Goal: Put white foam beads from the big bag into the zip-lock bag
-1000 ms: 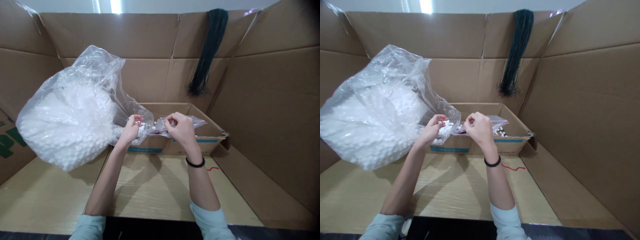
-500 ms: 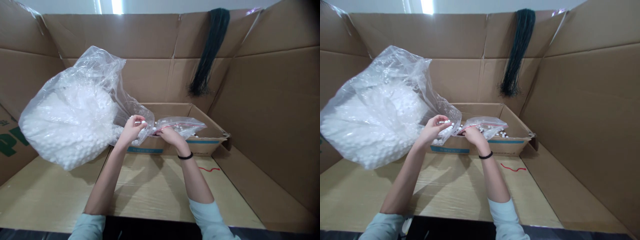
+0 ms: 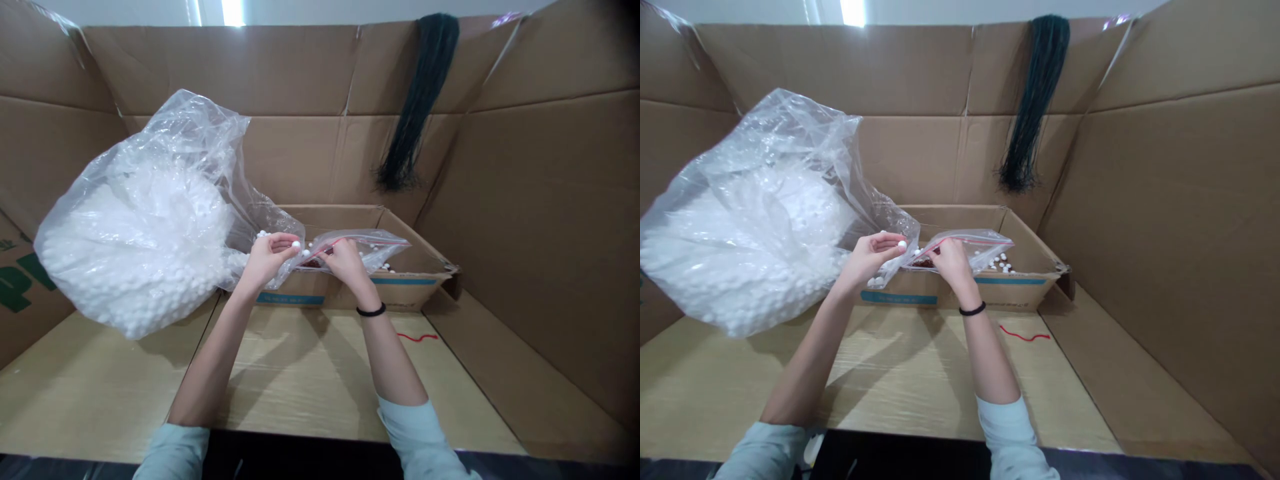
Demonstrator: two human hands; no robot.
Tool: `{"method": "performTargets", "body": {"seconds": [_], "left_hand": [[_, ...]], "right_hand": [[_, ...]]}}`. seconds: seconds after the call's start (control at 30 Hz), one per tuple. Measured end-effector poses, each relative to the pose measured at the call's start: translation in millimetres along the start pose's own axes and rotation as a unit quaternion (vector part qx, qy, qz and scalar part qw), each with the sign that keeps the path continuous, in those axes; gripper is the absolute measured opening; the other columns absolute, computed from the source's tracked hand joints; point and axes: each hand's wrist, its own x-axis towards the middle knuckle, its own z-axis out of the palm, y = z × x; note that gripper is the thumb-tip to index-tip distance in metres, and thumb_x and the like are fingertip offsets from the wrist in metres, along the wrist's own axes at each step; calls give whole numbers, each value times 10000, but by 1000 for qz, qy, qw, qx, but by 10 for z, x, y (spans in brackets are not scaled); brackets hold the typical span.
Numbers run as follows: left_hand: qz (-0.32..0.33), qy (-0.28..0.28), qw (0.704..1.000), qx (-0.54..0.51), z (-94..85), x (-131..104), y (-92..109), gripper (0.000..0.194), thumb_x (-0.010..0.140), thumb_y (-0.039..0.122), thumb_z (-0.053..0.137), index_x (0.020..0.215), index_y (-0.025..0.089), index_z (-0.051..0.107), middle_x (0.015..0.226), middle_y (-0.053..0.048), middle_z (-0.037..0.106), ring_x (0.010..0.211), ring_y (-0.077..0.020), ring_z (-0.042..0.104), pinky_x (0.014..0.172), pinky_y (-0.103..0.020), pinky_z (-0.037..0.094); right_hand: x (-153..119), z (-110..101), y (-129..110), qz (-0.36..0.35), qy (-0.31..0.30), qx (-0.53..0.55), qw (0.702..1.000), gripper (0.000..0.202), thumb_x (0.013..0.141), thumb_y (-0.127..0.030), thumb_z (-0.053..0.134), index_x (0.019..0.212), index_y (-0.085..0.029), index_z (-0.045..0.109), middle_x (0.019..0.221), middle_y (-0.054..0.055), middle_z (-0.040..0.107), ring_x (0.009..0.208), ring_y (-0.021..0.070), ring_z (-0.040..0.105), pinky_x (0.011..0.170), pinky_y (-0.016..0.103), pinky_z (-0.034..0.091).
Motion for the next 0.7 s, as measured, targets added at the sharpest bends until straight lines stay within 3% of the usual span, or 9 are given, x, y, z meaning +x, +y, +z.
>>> {"method": "performTargets", "body": {"seconds": [0.27,0.53,0.7], "left_hand": [[-3,4,1000,-11,58,-15,-10,340,625,310,736,896,118,665,893,-97,706,871,-194,648,839,-330,485],[15,6,1000,-1,87,3,-68,329,640,316,725,895,117,667,909,-103,709,870,-193,650,849,-328,483],[9,-1,1000,-11,95,-6,-59,338,666,336,706,939,139,682,977,-104,710,933,-220,646,877,-347,468]], "right_hand": [[-5,-57,46,7,-54,113,992,145,735,-209,598,711,-144,725,608,23,691,560,129,582,537,215,381],[-5,-81,22,-8,-84,120,989,122,687,-91,658,758,-153,736,768,69,738,701,165,654,668,245,456],[-96,-300,-124,-11,-56,83,995,241,686,-21,585,784,-176,741,791,41,742,712,150,662,653,224,454]]}}
